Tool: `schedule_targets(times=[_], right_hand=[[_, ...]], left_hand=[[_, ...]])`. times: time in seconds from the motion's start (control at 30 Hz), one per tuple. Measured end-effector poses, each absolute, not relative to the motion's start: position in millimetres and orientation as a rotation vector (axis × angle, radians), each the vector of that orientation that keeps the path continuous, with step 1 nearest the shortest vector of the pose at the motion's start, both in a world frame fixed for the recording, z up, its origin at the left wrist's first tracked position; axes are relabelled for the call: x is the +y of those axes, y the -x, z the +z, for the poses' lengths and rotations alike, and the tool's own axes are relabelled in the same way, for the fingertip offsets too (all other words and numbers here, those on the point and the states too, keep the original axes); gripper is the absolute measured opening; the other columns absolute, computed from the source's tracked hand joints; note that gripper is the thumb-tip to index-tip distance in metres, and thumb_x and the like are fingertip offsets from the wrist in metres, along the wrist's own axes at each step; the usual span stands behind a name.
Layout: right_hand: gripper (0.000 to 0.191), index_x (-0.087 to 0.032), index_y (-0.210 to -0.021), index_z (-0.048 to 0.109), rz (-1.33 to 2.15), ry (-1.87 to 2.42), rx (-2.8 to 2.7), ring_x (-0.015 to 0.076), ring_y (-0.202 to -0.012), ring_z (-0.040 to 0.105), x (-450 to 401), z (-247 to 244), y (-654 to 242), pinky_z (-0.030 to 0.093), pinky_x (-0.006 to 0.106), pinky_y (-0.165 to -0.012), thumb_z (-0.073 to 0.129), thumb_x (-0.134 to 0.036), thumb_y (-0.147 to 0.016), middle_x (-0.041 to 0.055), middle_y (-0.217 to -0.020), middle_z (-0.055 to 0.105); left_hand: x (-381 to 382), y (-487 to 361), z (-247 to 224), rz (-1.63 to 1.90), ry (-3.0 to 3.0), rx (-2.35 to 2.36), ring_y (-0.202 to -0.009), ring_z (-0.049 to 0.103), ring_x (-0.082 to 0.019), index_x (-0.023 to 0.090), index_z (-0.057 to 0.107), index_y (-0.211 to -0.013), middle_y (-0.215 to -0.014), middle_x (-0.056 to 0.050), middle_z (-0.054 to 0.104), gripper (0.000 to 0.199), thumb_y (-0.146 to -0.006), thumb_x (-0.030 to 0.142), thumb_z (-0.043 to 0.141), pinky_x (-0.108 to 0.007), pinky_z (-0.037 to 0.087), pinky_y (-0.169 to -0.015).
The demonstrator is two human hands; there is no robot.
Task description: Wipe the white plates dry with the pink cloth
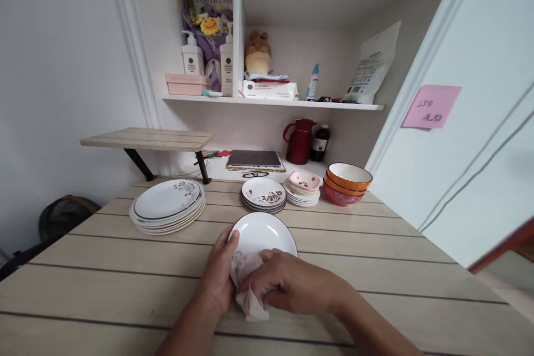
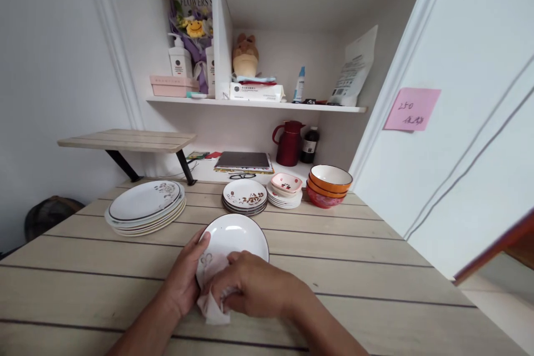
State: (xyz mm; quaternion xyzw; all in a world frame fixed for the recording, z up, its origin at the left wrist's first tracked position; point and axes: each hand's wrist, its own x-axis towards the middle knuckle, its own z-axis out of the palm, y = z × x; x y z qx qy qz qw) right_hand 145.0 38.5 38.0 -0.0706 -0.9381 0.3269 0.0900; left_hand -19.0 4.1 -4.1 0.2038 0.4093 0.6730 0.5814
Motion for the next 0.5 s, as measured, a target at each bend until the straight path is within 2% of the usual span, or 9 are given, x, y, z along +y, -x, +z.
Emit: schedule_targets(times=[0.07,0.13,0.2,0.27,0.37,0.5], right_hand=[[0.017,-0.021,-0.077,0.062,1.045,0.291,-2.819,0.0096,-0.075,0.059,44.8,41.4,-156.2,0.035,0.026,-0.090,0.055,-0.006,-0.077,-0.0065,-0.084,0.068],[0.017,-0.022,-0.078,0.064,1.037,0.455,-2.825,0.0107,-0.072,0.058,53.2,43.5,-168.6,0.038,0.023,-0.077,0.056,-0.007,-0.073,-0.0058,-0.081,0.067],[0.019,-0.022,-0.078,0.064,0.914,0.658,-2.789,0.0123,-0.071,0.056,61.7,44.0,-178.1,0.037,0.022,-0.066,0.054,-0.008,-0.071,-0.0045,-0.080,0.066],[0.019,-0.022,-0.077,0.063,0.716,0.859,-2.715,0.0133,-0.070,0.054,68.6,41.9,-181.1,0.034,0.023,-0.062,0.052,-0.008,-0.071,-0.0032,-0.077,0.064],[0.015,-0.021,-0.075,0.061,0.345,1.040,-2.591,0.0158,-0.072,0.050,75.1,33.6,-173.2,0.032,0.026,-0.064,0.052,-0.009,-0.075,-0.0003,-0.073,0.063],[0.015,-0.022,-0.087,0.060,0.026,1.025,-2.483,0.0200,-0.083,0.048,77.2,19.4,-156.6,0.031,0.031,-0.075,0.052,-0.011,-0.081,0.0036,-0.094,0.067]], left_hand=[[5.7,18.6,-5.2,1.577,-0.490,0.989,-0.080,0.070,-0.022,0.020,0.057,-0.119,-0.098,-0.009,0.074,0.052,-0.072,0.035,0.072,-0.034,0.054,-0.073],[7.3,18.3,-6.6,1.579,-0.490,1.012,-0.079,0.070,-0.023,0.019,0.057,-0.119,-0.096,-0.009,0.074,0.053,-0.070,0.033,0.073,-0.034,0.054,-0.072],[8.4,17.9,-7.5,1.595,-0.482,1.037,-0.082,0.070,-0.023,0.019,0.056,-0.120,-0.095,-0.009,0.074,0.055,-0.069,0.031,0.073,-0.034,0.054,-0.072],[8.7,17.3,-7.2,1.619,-0.479,1.060,-0.087,0.069,-0.023,0.020,0.056,-0.120,-0.096,-0.009,0.074,0.055,-0.069,0.028,0.073,-0.033,0.054,-0.074],[7.6,16.6,-4.6,1.622,-0.492,1.090,-0.091,0.068,-0.022,0.022,0.055,-0.120,-0.098,-0.007,0.073,0.054,-0.069,0.025,0.072,-0.032,0.053,-0.075],[6.5,15.7,-2.3,1.597,-0.529,1.090,-0.093,0.068,-0.022,0.022,0.055,-0.121,-0.101,-0.008,0.072,0.055,-0.069,0.027,0.073,-0.032,0.052,-0.076]])
